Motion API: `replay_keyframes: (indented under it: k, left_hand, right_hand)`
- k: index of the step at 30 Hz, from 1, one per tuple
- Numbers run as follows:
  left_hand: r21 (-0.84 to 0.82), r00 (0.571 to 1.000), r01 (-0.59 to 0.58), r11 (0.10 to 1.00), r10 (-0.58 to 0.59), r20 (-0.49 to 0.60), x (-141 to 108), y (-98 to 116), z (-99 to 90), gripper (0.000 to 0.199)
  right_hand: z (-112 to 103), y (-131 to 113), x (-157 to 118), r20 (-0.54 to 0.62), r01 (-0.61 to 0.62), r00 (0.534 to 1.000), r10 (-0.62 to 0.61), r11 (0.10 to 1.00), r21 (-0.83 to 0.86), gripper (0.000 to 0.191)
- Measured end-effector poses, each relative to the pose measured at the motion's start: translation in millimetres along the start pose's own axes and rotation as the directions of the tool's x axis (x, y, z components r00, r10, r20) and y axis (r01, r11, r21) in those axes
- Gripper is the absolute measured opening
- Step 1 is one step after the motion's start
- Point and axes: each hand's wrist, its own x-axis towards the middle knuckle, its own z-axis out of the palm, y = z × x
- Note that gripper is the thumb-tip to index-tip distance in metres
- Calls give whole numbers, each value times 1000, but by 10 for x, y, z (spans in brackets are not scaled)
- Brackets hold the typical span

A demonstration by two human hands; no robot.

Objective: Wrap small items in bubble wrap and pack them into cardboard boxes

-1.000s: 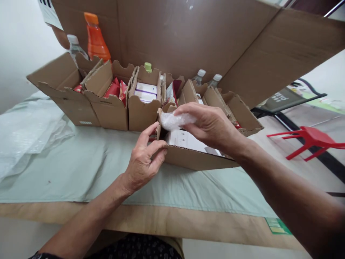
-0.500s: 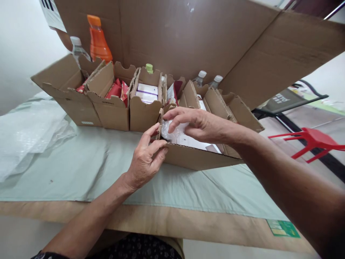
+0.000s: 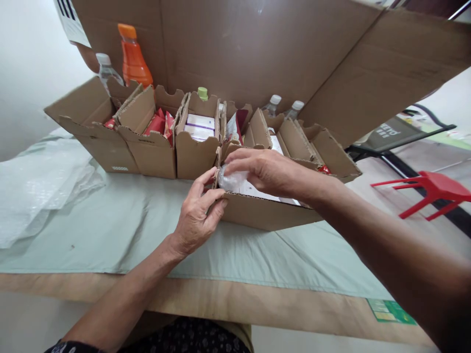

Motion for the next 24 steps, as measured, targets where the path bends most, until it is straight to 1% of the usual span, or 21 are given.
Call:
replay_keyframes:
  k: [2, 3, 5, 6, 7, 9, 11, 13, 16, 18, 21, 22, 24]
  left_hand:
    - [3, 1000, -5, 1000, 5, 3, 0, 0, -5, 14]
    - [3, 1000, -9, 1000, 9, 5, -1, -1, -7, 14]
    - [0, 1000, -14, 1000, 14, 1, -3, -1, -10, 13]
    - [-1, 1000, -14, 1000, 14, -2, -5, -1, -11, 13]
    - [1, 1000, -12, 1000, 12, -5, -6, -1, -10, 13]
    - [5, 1000, -1, 1000, 1, -8, -9, 1, -7, 13]
    - [-1, 1000, 7, 1000, -7, -6, -12, 5, -4, 13]
    - [-13, 1000, 10, 1000, -11, -4, -15, 9, -3, 13]
    - [-17, 1000, 11, 1000, -11, -6, -17, 10, -3, 12]
    - [-11, 1000, 12, 1000, -12, -10, -16, 7, -1, 13]
    - [-5, 1000, 11, 1000, -11, -6, -13, 4, 2, 14]
    - [-5, 1000, 10, 1000, -10, -4, -11, 4, 3, 14]
    - [-13, 1000, 7, 1000, -7, -2, -7, 6, 3, 13]
  right_hand:
    - [-16, 24, 88, 107, 66, 992, -71, 997, 42, 57]
    - [-23, 19, 135, 178, 83, 980, -92, 995, 57, 51]
    - [-24, -8, 219, 320, 80, 942, -102, 994, 81, 37]
    - [-18, -22, 247, 367, 65, 925, -96, 993, 95, 33]
    - [-9, -34, 261, 386, 44, 919, -84, 993, 112, 31]
    - [6, -45, 237, 361, 2, 930, -62, 987, 163, 37]
    - [-4, -46, 154, 285, -39, 958, -24, 976, 213, 47]
    - [-41, -45, 48, 223, -99, 974, 45, 966, 238, 52]
    - [-94, -54, -63, 182, -179, 974, 136, 952, 248, 50]
    - [-88, -73, -72, 177, -196, 972, 155, 950, 244, 45]
    - [-6, -109, -3, 164, -189, 974, 155, 958, 216, 27]
    - [31, -118, 31, 159, -187, 975, 157, 962, 197, 23]
    - [102, -123, 99, 165, -187, 973, 161, 969, 160, 23]
